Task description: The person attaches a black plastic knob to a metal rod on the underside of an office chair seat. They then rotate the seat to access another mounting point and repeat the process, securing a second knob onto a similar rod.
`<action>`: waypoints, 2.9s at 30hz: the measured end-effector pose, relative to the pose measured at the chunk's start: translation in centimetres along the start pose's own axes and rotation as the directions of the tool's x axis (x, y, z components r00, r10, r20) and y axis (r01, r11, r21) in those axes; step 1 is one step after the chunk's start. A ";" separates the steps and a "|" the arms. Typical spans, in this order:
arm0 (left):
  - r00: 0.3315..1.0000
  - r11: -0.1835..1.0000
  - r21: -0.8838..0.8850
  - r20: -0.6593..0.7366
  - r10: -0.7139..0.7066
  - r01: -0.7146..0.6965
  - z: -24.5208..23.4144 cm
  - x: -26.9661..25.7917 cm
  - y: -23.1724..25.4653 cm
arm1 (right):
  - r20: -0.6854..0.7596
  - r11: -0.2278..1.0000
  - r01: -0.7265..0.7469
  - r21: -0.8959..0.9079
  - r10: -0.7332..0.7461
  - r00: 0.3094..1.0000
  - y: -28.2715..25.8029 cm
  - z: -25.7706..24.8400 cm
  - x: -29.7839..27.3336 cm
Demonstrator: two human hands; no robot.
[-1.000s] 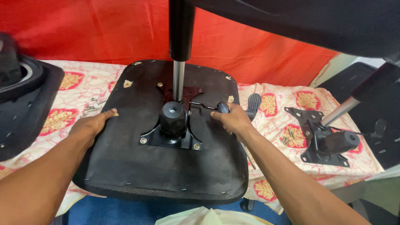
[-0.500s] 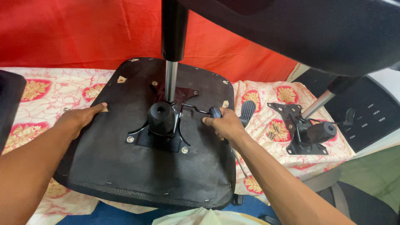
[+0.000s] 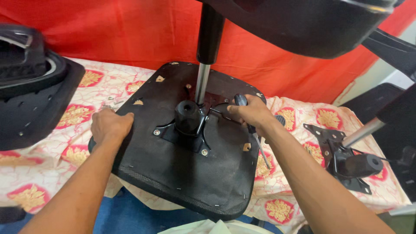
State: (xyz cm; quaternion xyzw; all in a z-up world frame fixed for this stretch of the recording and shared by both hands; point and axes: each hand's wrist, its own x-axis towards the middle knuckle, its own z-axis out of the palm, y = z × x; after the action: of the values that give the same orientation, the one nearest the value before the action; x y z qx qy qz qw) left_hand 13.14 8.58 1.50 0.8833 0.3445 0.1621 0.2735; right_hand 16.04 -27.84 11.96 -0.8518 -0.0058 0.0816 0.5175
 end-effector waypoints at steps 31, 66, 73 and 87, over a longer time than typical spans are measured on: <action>0.721 0.716 -0.086 0.103 -0.686 0.693 2.0 -13.7 -2.8 | 0.247 0.841 0.154 -0.518 -0.025 0.969 7.4 -5.0 25.3; 0.882 0.851 -0.238 0.071 -0.466 0.469 2.5 -5.4 -6.5 | -0.089 0.886 -0.251 -0.391 0.235 0.968 13.0 -8.5 17.8; 0.905 0.894 -0.165 0.170 -0.390 0.417 2.1 -1.9 -5.7 | -0.183 0.871 -0.294 -0.394 0.239 0.954 13.2 -8.7 12.9; 0.921 0.941 -0.083 0.252 -0.299 0.328 3.9 4.2 -2.4 | -0.324 0.822 -0.435 -0.366 0.326 0.888 14.3 -8.7 7.2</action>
State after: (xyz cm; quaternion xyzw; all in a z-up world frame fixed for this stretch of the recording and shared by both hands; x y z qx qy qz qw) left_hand 16.77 11.53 -2.61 0.8110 0.4359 0.0312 0.3889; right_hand 23.32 -41.44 2.27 -0.9313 0.2121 0.0739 0.2867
